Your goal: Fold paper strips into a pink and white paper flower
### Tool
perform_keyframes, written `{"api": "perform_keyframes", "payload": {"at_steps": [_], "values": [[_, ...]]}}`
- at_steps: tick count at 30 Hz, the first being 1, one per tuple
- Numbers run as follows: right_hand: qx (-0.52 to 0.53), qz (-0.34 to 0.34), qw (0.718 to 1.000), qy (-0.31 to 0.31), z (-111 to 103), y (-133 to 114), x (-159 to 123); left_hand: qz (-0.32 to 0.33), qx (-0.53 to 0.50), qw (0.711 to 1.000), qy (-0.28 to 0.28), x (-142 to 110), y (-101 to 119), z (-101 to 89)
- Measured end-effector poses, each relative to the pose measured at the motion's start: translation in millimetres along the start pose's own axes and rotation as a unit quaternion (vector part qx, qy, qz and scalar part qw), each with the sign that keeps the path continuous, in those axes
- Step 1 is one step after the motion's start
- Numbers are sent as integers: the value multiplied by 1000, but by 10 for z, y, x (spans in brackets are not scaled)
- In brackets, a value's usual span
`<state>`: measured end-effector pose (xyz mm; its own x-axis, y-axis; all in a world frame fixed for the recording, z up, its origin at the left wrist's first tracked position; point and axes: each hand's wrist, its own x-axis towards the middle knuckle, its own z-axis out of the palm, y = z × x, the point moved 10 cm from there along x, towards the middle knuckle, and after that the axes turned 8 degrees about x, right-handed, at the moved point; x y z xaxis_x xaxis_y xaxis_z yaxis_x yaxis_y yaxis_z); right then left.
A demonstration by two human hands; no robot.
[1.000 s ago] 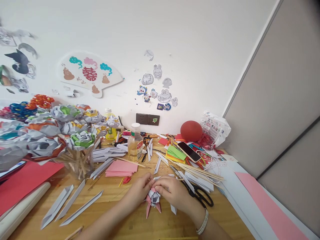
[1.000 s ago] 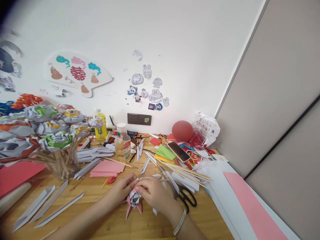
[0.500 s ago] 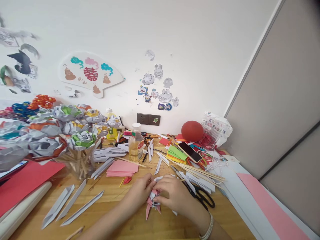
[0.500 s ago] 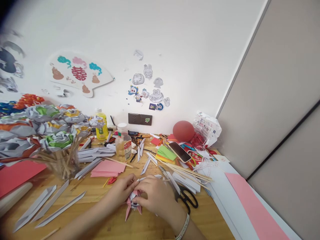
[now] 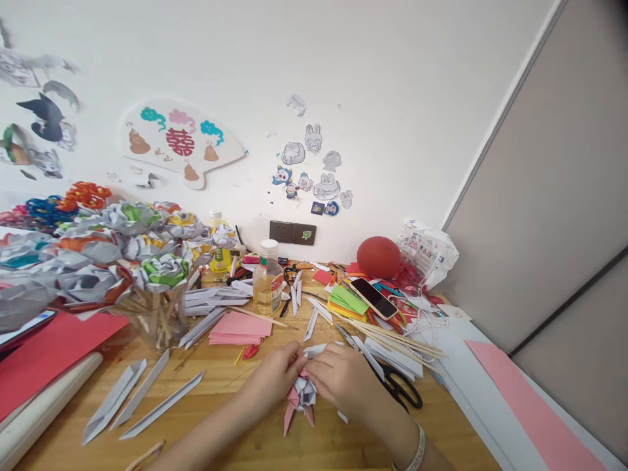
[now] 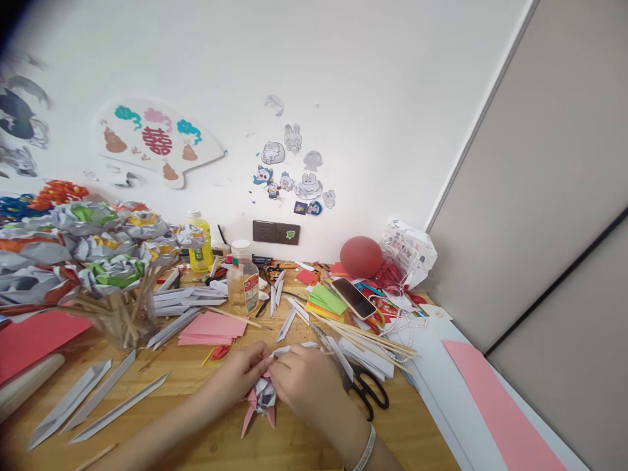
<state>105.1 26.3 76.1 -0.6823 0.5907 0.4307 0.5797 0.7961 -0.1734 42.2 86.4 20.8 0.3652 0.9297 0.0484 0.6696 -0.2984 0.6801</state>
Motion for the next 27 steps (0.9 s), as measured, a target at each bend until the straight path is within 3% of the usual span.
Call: {"api": "perform_keyframes", "payload": {"at_steps": [4,14,18,23,27], "values": [[-9,-38,999,10,40,-71,0,1,-12,1000,-5,22,-12,16],[11,-27,1000,-8,275,26,-32,-13,-35,999,3,64,-89,0],[34,-30,999,-8,275,12,-38,-13,-37,999,19,87,-128,-24],[120,56,991,25,51,92,13,-9,-51,998,47,102,-146,-94],[189,114,974,40,20,147,26,-8,-60,996,63,82,-128,-131]]}}
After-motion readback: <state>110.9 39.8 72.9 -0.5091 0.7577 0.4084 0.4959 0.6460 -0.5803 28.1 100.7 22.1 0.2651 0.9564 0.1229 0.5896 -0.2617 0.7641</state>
